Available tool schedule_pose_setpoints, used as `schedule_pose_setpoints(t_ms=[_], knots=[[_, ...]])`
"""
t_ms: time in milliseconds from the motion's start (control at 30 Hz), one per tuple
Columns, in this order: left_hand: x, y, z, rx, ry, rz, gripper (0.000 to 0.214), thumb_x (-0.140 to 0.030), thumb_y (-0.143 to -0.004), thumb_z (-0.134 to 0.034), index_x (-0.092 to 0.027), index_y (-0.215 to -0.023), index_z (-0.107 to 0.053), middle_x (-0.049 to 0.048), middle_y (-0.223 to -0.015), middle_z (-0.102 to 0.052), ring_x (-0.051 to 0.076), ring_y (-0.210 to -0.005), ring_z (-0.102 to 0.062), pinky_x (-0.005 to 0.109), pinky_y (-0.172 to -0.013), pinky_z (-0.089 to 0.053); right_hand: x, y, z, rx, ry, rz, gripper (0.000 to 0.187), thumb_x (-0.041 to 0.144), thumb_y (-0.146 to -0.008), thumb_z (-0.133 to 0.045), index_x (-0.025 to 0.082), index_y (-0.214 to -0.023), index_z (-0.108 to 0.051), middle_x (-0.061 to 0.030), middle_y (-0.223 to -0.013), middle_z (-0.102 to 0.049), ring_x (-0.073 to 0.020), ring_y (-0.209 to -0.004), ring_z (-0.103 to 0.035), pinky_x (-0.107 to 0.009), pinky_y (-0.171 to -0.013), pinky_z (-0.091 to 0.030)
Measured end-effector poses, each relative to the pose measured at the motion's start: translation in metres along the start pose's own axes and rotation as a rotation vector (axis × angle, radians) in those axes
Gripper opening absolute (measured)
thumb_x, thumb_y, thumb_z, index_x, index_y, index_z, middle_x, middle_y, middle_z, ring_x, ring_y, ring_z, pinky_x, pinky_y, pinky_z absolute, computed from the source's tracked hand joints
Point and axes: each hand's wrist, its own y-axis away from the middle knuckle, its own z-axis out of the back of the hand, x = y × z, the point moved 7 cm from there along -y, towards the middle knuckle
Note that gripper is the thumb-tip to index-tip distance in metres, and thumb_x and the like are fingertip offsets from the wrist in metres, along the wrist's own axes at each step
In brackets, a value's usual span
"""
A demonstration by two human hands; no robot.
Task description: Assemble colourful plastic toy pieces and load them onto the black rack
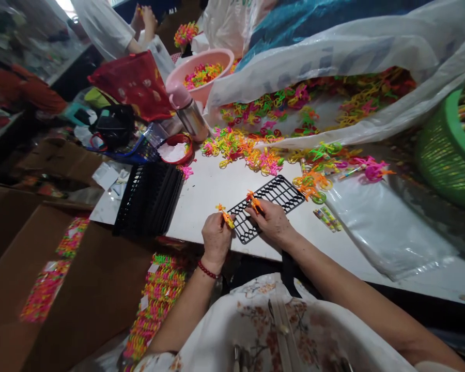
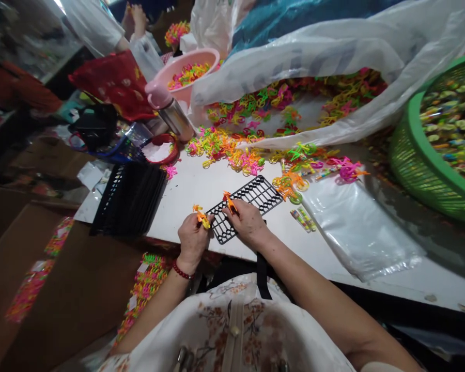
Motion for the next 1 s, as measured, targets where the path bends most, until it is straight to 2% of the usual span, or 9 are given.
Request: schedule_pose_setpoints(t_ms=[367,467,567,633,700,800,1000], knots=[[0.001,0.000,-0.001,0.017,0.063,-0.012,0.017,-0.025,-0.091,-0.062,-0.020,-0.075,-0.058,0.0022,-0.073,-0.061,0.018,-0.073,-0.057,0.030,-0.069,-0.044,-0.003,0.001,0.000,0.000,0.042,-0.052,0.024,0.043,-0.093,-0.052,0.022,-0.081,-0.058,-0.0027,-0.071,-0.061,-0.0187,-0.064,-0.054,-0.030,-0.064,-0.040],[-0.001,0.005,0.012,0.009,0.109,-0.039,0.005,-0.021,-0.091,-0.058,-0.020,-0.090,-0.063,0.0035,-0.083,-0.065,0.018,-0.080,-0.061,0.030,-0.073,-0.050,-0.004,0.000,0.000,0.011,0.045,-0.064,0.026,0.044,-0.093,-0.052,0.023,-0.078,-0.056,-0.0017,-0.068,-0.059,-0.0183,-0.063,-0.053,-0.029,-0.062,-0.039],[-0.002,0.004,0.039,-0.123,0.140,-0.015,0.019,-0.022,-0.097,-0.048,-0.018,-0.110,-0.062,0.0090,-0.102,-0.067,0.019,-0.096,-0.064,0.033,-0.083,-0.053,-0.004,0.000,0.000,0.010,0.049,-0.050,0.027,0.044,-0.093,-0.051,0.023,-0.077,-0.056,-0.0015,-0.068,-0.058,-0.0178,-0.062,-0.052,-0.029,-0.061,-0.038],[-0.009,-0.005,0.055,-0.189,0.157,-0.069,0.023,-0.027,-0.098,-0.051,-0.018,-0.115,-0.062,0.0111,-0.111,-0.067,0.020,-0.106,-0.063,0.036,-0.092,-0.053,-0.003,0.000,0.000,-0.003,0.060,-0.033,0.028,0.045,-0.093,-0.051,0.023,-0.076,-0.055,-0.0015,-0.068,-0.058,-0.0176,-0.062,-0.051,-0.029,-0.061,-0.037],[-0.021,-0.018,0.060,-0.160,0.160,-0.190,0.024,-0.031,-0.096,-0.058,-0.019,-0.115,-0.065,0.0105,-0.114,-0.068,0.021,-0.110,-0.063,0.039,-0.096,-0.053,-0.001,0.000,0.000,-0.012,0.062,-0.012,0.028,0.045,-0.093,-0.051,0.023,-0.077,-0.056,-0.0017,-0.068,-0.059,-0.0176,-0.062,-0.051,-0.029,-0.062,-0.037],[-0.031,-0.035,0.056,-0.052,0.155,-0.335,0.018,-0.029,-0.095,-0.059,-0.021,-0.108,-0.069,0.0081,-0.109,-0.072,0.020,-0.105,-0.066,0.040,-0.095,-0.054,0.002,0.000,-0.001,0.006,0.036,0.005,0.027,0.044,-0.094,-0.051,0.023,-0.078,-0.056,-0.0020,-0.069,-0.060,-0.0177,-0.063,-0.052,-0.029,-0.062,-0.037],[-0.025,-0.041,0.051,0.029,0.215,-0.377,0.017,-0.024,-0.096,-0.058,-0.021,-0.108,-0.070,0.0069,-0.104,-0.074,0.018,-0.099,-0.068,0.037,-0.089,-0.055,0.004,0.002,0.002,0.039,0.015,-0.038,0.026,0.041,-0.094,-0.051,0.023,-0.077,-0.055,-0.0020,-0.068,-0.060,-0.0183,-0.064,-0.053,-0.029,-0.062,-0.037]])
